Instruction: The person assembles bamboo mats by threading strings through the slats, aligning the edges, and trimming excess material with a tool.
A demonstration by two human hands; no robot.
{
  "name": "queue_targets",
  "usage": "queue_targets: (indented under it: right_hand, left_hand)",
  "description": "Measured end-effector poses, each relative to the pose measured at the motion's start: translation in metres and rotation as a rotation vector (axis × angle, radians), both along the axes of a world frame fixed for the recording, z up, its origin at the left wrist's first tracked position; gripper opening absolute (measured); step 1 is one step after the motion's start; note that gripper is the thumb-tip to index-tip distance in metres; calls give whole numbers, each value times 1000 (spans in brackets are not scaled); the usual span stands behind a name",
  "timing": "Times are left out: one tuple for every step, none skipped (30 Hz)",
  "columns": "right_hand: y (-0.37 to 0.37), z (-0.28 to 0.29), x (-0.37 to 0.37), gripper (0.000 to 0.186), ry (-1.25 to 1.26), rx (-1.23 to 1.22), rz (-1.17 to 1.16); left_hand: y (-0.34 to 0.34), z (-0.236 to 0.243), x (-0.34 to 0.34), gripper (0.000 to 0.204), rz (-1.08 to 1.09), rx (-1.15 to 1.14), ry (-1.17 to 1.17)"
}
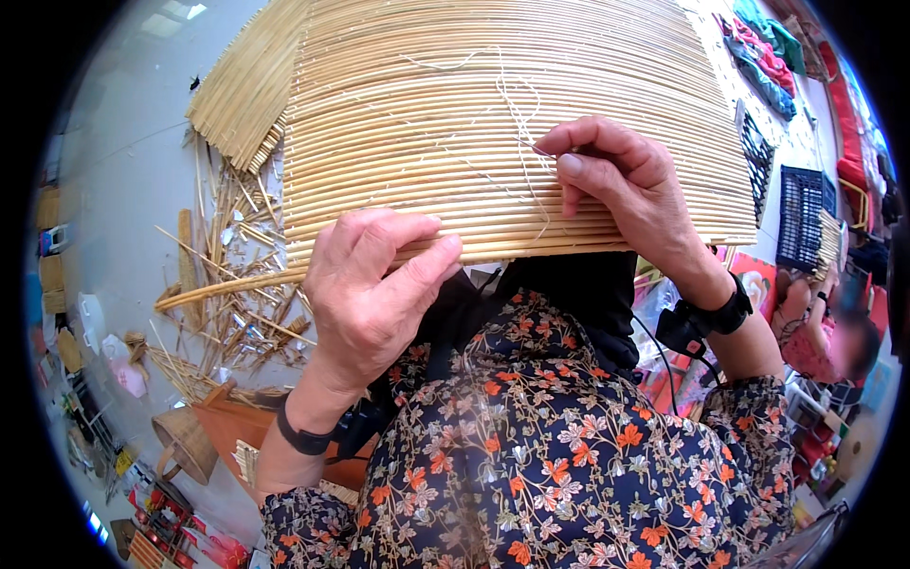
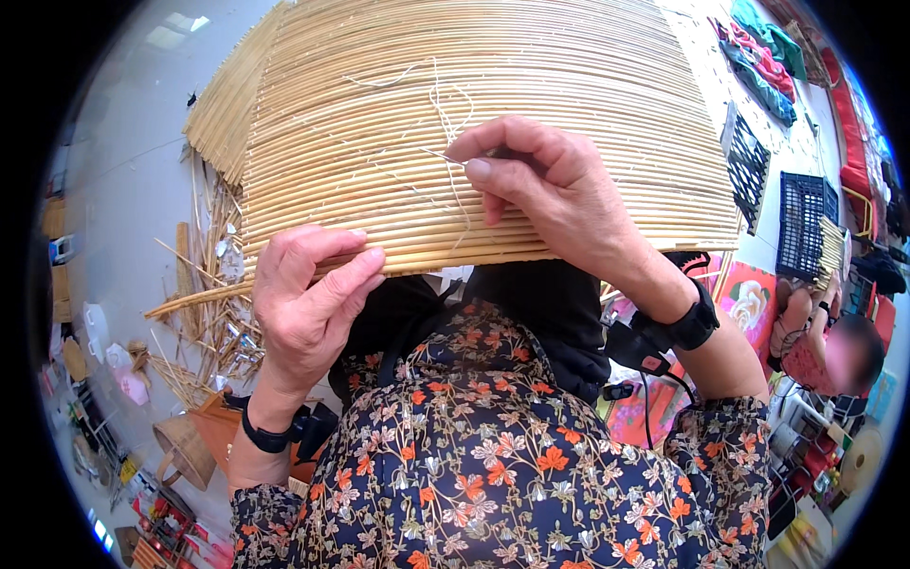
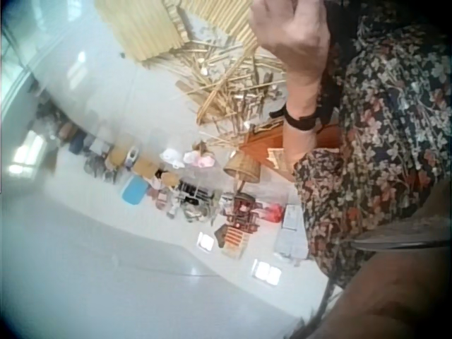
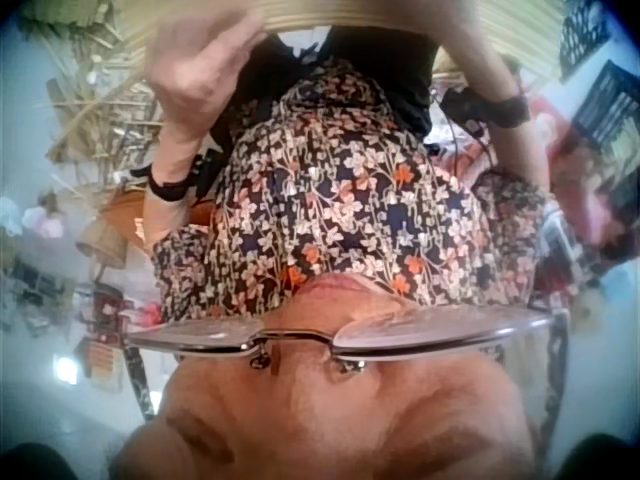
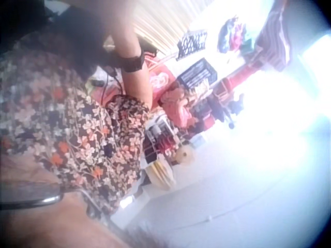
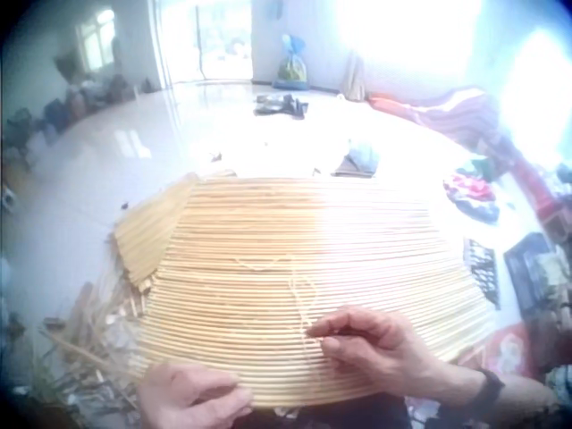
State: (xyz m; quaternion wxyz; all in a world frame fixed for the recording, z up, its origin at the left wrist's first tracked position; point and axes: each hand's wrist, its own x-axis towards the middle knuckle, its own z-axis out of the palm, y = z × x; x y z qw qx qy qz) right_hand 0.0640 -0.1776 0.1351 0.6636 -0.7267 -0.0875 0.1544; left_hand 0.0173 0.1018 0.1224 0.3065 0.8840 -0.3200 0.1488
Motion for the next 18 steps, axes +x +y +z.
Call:
queue_targets:
  right_hand:
    - [0,0,0,21,-2,-11,2]
    - [0,-1,0,21,12,-2,-3]
    - [0,-1,-1,21,26,6,-9]
    - [0,0,-1,20,40,15,-14]
    - [0,-1,-2,21,40,6,-10]
    - [0,-3,-3,21,38,1,-6]
    - [0,-4,-3,21,36,-4,-1]
    - [1,-4,-4,21,40,-5,0]
    - [1,-4,-4,21,45,-6,2]
    - [1,-4,-4,21,50,-7,3]
    - [1,-4,-4,21,56,-12,1]
    - [1,-4,-4,21,60,-16,-2]
    - [1,-4,-4,21,64,-19,-4]
    - [0,-4,-4,21,66,-23,-2]
    - [0,-3,-4,21,68,-28,1]
    - [0,-2,-4,21,70,-33,4]
    - [0,-1,-5,21,75,-38,5]
    - [0,-1,-5,21,79,-42,4]
  left_hand:
    - [0,0,1,33,-10,-10,18]
    - [-1,-1,1,33,-13,-6,13]
    - [-2,-1,0,34,-17,-2,8]
    - [-2,-1,-1,34,-20,1,3]
    - [-1,-5,-2,34,-28,8,-31]
    - [1,-12,-4,33,-35,17,-66]
    - [4,-17,-4,33,-42,27,-101]
    - [5,-19,-3,32,-60,27,-127]
    - [6,-22,-2,31,-78,26,-151]
    - [7,-24,-1,30,-95,25,-175]
    - [8,-25,0,31,-107,39,-175]
    - [10,-25,0,32,-119,53,-177]
    - [11,-25,0,33,-131,68,-178]
    - [11,-25,-1,33,-134,99,-201]
    - [12,-26,-3,33,-135,128,-224]
    - [12,-26,-4,33,-137,158,-246]
    - [12,-28,-5,32,-129,178,-281]
    - [11,-32,-6,30,-123,200,-316]
